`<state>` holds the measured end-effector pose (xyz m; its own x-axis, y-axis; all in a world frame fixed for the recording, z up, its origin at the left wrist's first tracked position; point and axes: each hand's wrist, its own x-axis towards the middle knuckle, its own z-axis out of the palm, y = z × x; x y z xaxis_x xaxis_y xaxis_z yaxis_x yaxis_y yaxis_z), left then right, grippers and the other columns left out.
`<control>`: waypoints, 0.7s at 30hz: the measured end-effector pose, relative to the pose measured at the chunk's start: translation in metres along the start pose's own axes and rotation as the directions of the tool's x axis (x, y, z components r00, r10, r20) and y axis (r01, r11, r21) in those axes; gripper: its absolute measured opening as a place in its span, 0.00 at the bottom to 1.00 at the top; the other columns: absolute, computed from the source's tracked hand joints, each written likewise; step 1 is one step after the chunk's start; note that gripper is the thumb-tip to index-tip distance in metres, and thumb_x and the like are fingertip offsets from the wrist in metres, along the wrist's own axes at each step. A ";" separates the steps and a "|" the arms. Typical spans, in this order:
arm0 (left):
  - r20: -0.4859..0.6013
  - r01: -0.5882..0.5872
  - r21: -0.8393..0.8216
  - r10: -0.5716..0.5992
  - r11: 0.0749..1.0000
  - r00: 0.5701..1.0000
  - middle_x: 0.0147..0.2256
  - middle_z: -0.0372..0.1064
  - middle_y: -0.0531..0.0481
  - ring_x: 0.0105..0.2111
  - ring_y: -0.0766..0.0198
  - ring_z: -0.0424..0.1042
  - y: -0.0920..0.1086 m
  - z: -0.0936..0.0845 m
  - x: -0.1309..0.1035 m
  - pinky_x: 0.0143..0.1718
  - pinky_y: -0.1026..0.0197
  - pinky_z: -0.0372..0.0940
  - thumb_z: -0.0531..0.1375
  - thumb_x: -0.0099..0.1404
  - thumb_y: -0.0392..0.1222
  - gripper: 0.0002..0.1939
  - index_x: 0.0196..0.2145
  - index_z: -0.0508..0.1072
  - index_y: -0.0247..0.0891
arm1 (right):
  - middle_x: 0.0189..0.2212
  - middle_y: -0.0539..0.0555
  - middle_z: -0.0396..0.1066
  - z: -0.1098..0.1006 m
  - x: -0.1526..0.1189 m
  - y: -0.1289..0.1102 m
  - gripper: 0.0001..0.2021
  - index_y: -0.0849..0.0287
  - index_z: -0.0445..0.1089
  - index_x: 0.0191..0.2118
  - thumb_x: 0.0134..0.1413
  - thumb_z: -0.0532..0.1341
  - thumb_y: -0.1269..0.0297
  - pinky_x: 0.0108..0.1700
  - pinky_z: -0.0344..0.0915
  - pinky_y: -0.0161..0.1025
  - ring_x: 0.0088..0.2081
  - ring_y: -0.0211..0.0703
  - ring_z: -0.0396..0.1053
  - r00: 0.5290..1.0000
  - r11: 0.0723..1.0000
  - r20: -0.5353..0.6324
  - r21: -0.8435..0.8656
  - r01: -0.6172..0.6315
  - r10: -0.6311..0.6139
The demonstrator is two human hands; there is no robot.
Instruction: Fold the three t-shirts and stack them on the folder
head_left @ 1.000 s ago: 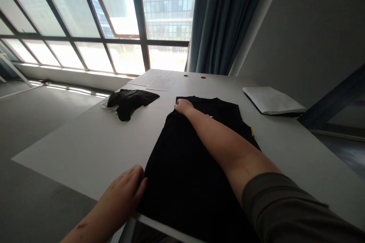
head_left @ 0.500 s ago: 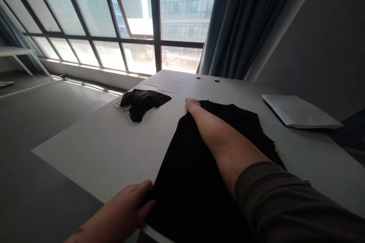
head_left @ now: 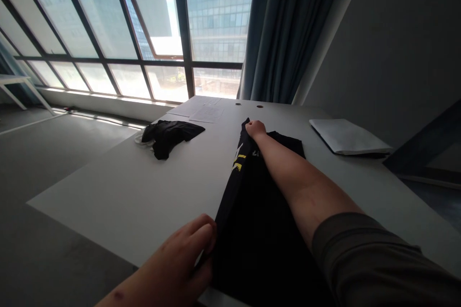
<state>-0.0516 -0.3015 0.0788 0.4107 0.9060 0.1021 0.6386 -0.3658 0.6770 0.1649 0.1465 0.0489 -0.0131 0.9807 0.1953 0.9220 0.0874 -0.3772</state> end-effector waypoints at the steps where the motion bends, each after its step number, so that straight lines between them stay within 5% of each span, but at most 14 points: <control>1: 0.033 -0.018 0.012 0.017 1.000 0.999 0.40 0.67 0.53 0.36 0.66 0.67 0.005 0.003 0.003 0.38 0.65 0.65 0.55 0.58 0.28 0.11 0.34 0.60 0.43 | 0.49 0.61 0.77 -0.002 -0.003 0.009 0.17 0.62 0.79 0.51 0.69 0.54 0.64 0.55 0.67 0.37 0.54 0.53 0.73 1.000 1.000 0.003 -0.004 -0.019 0.019; 6: 0.235 -0.073 0.063 0.057 0.995 0.970 0.42 0.71 0.55 0.38 0.65 0.71 0.025 0.016 0.015 0.43 0.64 0.67 0.63 0.59 0.31 0.12 0.37 0.65 0.43 | 0.58 0.65 0.71 0.004 -0.021 0.046 0.20 0.62 0.75 0.60 0.68 0.58 0.61 0.63 0.64 0.44 0.60 0.57 0.69 0.994 0.997 0.075 -0.026 -0.074 0.076; 9: 0.245 -0.084 0.106 0.056 0.991 0.968 0.45 0.74 0.52 0.45 0.61 0.74 0.025 0.028 0.022 0.52 0.59 0.69 0.63 0.68 0.41 0.06 0.42 0.70 0.43 | 0.73 0.65 0.47 0.016 -0.029 0.055 0.30 0.61 0.64 0.71 0.70 0.58 0.53 0.71 0.54 0.53 0.73 0.64 0.47 0.991 0.996 0.106 -0.054 -0.073 0.078; 11: 0.198 -0.121 0.175 0.085 0.977 0.976 0.55 0.73 0.47 0.56 0.55 0.72 0.017 0.038 0.028 0.61 0.52 0.67 0.59 0.72 0.43 0.10 0.50 0.72 0.42 | 0.76 0.62 0.35 0.026 -0.032 0.058 0.33 0.60 0.56 0.76 0.73 0.52 0.48 0.73 0.47 0.56 0.76 0.63 0.35 0.985 0.995 0.162 -0.094 -0.039 0.054; 15: 0.250 -0.212 0.359 0.125 0.909 0.960 0.73 0.51 0.38 0.73 0.41 0.50 -0.007 0.060 0.034 0.71 0.34 0.54 0.60 0.73 0.46 0.32 0.71 0.60 0.43 | 0.77 0.59 0.33 0.041 -0.035 0.059 0.35 0.59 0.47 0.78 0.76 0.46 0.46 0.76 0.37 0.57 0.76 0.60 0.31 0.963 0.989 0.269 -0.147 0.008 0.032; 21: 0.320 -0.284 0.435 0.148 0.854 0.936 0.76 0.37 0.41 0.75 0.39 0.43 -0.025 0.072 0.030 0.72 0.32 0.49 0.60 0.73 0.47 0.38 0.76 0.51 0.49 | 0.77 0.59 0.29 0.036 -0.036 0.060 0.35 0.56 0.47 0.79 0.75 0.48 0.46 0.74 0.28 0.62 0.76 0.60 0.24 0.975 0.968 0.220 -0.242 0.072 -0.017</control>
<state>-0.0080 -0.2806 0.0127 0.6870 0.7257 -0.0376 0.7123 -0.6624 0.2322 0.2071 0.1228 -0.0130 -0.1139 0.9935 -0.0023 0.9849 0.1126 -0.1316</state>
